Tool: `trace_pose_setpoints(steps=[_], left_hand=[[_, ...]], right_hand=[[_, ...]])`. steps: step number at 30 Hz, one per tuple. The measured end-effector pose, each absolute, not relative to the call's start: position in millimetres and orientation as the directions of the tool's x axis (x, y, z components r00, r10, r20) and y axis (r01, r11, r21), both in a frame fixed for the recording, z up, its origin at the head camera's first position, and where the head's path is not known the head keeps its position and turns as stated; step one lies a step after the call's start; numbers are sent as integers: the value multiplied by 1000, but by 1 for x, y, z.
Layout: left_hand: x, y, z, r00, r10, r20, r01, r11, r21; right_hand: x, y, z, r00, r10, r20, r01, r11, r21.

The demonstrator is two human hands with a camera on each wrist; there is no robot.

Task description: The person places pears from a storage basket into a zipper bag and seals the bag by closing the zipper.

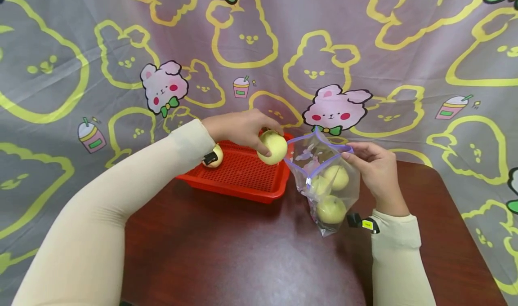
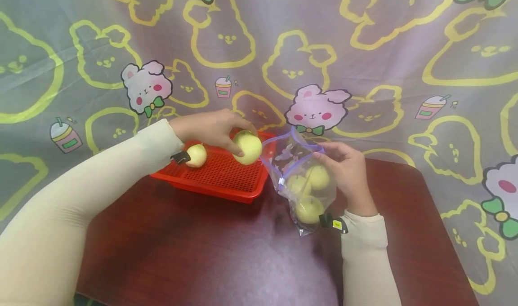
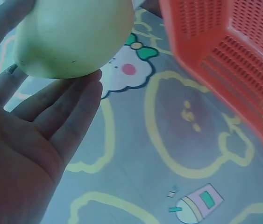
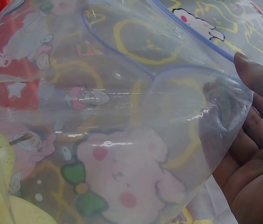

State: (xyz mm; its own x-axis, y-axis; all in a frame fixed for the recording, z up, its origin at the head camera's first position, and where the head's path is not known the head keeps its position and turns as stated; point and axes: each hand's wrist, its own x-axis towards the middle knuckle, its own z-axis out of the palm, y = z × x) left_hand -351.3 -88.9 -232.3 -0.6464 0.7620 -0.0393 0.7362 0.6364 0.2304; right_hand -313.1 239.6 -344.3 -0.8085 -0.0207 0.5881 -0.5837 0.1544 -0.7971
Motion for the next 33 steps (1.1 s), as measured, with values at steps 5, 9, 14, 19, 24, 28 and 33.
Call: trace_pose_setpoints(steps=[5, 9, 14, 19, 24, 28, 33], left_hand=[[-349, -81, -226, -642, 766, -25, 740, 627, 244], [-349, -75, -222, -629, 777, -24, 752, 615, 239], [-350, -67, -219, -602, 798, 0, 778, 587, 223], [-353, -57, -218, -580, 815, 15, 798, 564, 213], [-356, -48, -219, -562, 826, 30, 809, 542, 229], [-356, -43, -221, -560, 828, 28, 805, 536, 254], [-356, -35, -226, -571, 821, 3, 793, 551, 260]], right_hand=[[-313, 239, -344, -805, -19, 593, -589, 134, -797], [-313, 240, -344, -805, -19, 593, -589, 141, -796], [-312, 240, -344, -809, -25, 587, -584, 149, -798], [-311, 242, -344, -806, -33, 591, -587, 172, -791], [-311, 243, -343, -801, -31, 597, -593, 172, -787], [-311, 243, -344, -806, -32, 592, -586, 188, -788], [-309, 242, -344, -807, -33, 589, -583, 199, -788]])
